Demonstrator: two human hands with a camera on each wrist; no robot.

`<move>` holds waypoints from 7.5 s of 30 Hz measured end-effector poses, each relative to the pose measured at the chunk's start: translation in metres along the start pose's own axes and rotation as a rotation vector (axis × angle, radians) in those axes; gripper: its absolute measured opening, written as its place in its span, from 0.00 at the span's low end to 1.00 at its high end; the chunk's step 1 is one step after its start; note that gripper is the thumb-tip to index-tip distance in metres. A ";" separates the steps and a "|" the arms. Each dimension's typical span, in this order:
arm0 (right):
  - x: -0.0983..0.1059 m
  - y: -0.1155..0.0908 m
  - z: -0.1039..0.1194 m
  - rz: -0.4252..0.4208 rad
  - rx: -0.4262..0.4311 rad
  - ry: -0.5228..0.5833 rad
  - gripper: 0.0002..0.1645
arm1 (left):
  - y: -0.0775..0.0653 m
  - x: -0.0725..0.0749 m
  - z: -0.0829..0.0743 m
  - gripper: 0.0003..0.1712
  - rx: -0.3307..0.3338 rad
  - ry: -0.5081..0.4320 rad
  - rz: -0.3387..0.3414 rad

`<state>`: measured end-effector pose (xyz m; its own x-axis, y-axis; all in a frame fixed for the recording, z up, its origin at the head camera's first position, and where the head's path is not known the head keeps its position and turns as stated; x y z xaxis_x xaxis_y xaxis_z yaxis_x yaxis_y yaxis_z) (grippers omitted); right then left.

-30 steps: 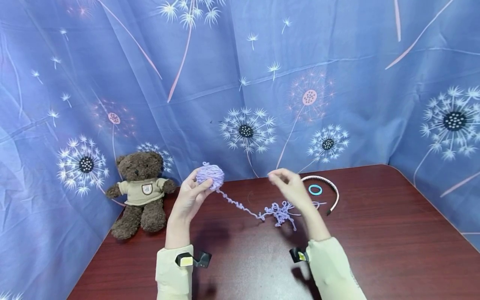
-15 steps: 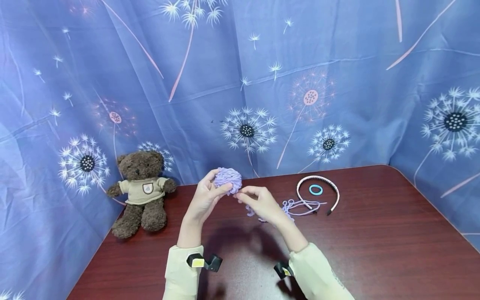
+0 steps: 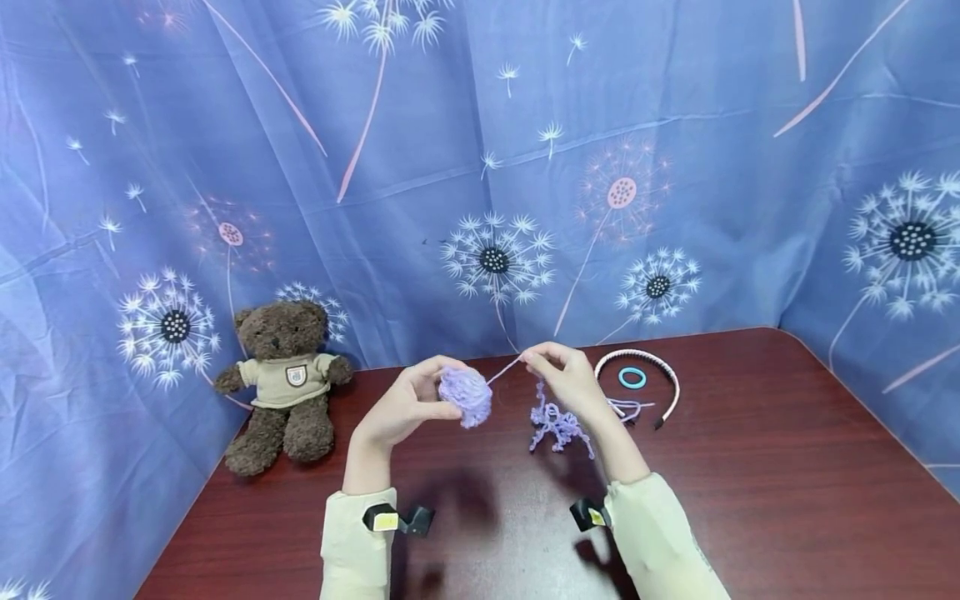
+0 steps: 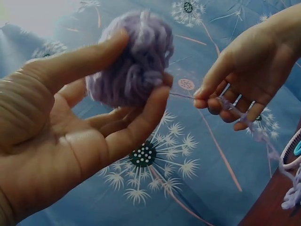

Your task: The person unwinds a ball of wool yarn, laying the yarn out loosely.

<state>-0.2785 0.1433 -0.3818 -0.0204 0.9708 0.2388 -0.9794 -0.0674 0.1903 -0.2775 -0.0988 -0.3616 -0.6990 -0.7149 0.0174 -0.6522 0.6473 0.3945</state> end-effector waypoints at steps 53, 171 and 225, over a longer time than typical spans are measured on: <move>0.057 -0.004 0.003 -0.241 -0.025 0.222 0.06 | 0.005 -0.004 0.021 0.22 0.293 0.102 0.100; 0.059 0.003 -0.023 -0.310 -0.011 0.105 0.09 | -0.011 0.023 -0.007 0.27 0.134 0.121 -0.285; 0.039 0.020 -0.029 -0.224 -0.058 0.036 0.17 | 0.010 0.044 0.023 0.26 0.172 0.075 -0.406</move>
<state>-0.3053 0.1861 -0.3967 0.1927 0.9678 0.1620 -0.9701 0.1632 0.1794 -0.3215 -0.1178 -0.3785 -0.3568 -0.9334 -0.0388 -0.9133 0.3398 0.2247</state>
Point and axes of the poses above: each hand's wrist, its own y-axis towards the middle knuckle, its own x-axis out of the back of the hand, z = x × y, the point moved 1 cm from there along y, towards the middle knuckle, and after that the axes turned 2 degrees about -x, right-handed, at the moved point
